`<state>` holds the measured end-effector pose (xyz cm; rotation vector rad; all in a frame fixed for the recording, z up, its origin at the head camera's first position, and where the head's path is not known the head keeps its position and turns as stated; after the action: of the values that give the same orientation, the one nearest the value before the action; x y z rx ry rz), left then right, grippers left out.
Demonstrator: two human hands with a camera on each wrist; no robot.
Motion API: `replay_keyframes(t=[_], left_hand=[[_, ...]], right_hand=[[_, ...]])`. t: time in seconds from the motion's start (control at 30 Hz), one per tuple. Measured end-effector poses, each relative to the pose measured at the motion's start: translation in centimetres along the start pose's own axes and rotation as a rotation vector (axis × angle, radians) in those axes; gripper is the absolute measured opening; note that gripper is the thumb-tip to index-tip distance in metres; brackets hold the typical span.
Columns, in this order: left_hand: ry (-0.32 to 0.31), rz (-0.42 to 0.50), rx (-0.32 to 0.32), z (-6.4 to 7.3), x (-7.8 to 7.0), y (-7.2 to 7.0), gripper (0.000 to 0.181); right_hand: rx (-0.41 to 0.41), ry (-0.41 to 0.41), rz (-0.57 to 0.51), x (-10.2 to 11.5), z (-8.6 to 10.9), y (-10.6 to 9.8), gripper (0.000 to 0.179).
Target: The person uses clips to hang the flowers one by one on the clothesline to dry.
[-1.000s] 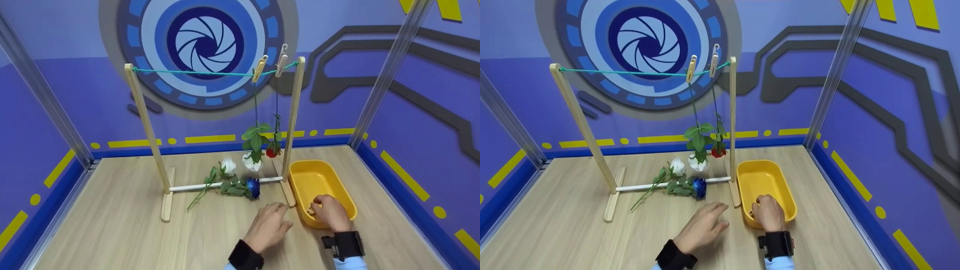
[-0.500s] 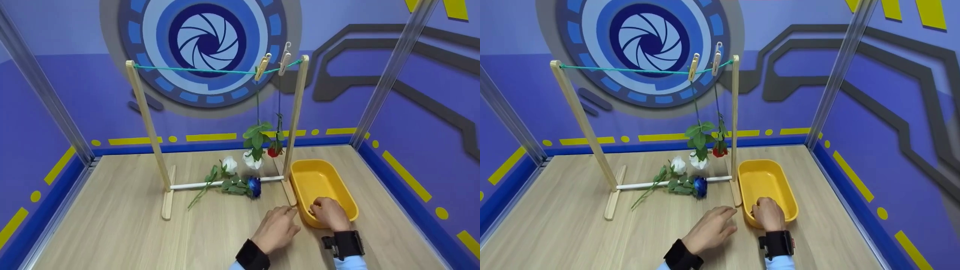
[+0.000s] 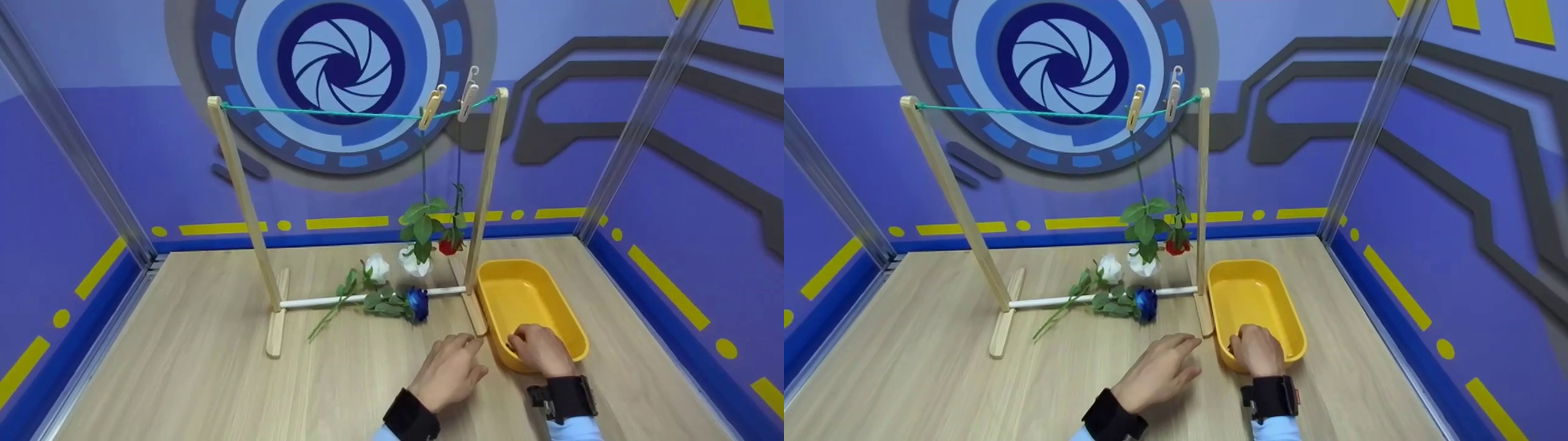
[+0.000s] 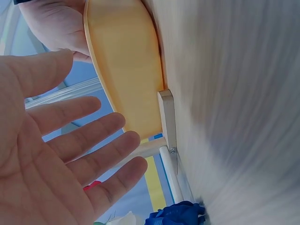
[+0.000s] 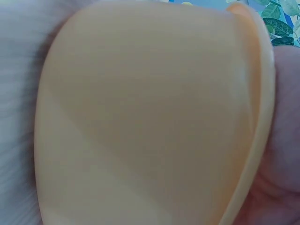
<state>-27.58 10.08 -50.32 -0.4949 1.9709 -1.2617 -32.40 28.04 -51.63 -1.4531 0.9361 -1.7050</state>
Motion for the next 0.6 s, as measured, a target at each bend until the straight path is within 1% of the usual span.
replay_keyframes(t=[0.13,0.23,0.37,0.47,0.6], left_hand=[[0.018,-0.020,-0.026,0.2,-0.1,-0.2,0.046],[0.021,-0.031,-0.036,0.3,-0.2,-0.3,0.046],[0.015,-0.036,-0.044,0.3,-0.1,-0.5,0.046],[0.015,-0.038,-0.054,0.2,0.0,-0.7,0.045],[0.012,-0.036,-0.054,0.2,0.2,-0.9,0.044]], right_hand=[[-0.025,-0.024,0.002,0.0,0.1,-0.2,0.024],[-0.039,-0.021,-0.015,0.0,0.1,-0.3,0.026],[-0.053,-0.003,-0.054,-0.1,0.1,-0.5,0.021],[-0.088,-0.006,-0.083,0.0,0.1,-0.8,0.016],[-0.154,-0.024,-0.107,0.2,0.3,-1.5,0.015]])
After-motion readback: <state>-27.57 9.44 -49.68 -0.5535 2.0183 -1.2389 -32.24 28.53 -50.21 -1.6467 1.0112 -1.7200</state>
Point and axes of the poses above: each hand's wrist, its own z-axis away from the middle knuckle, its own y-axis out of the palm, x = y × z, the point moved 7 cm from there along -z, towards the middle knuckle, and after that the axes turned 7 degrees about y, right-handed, at the moved point
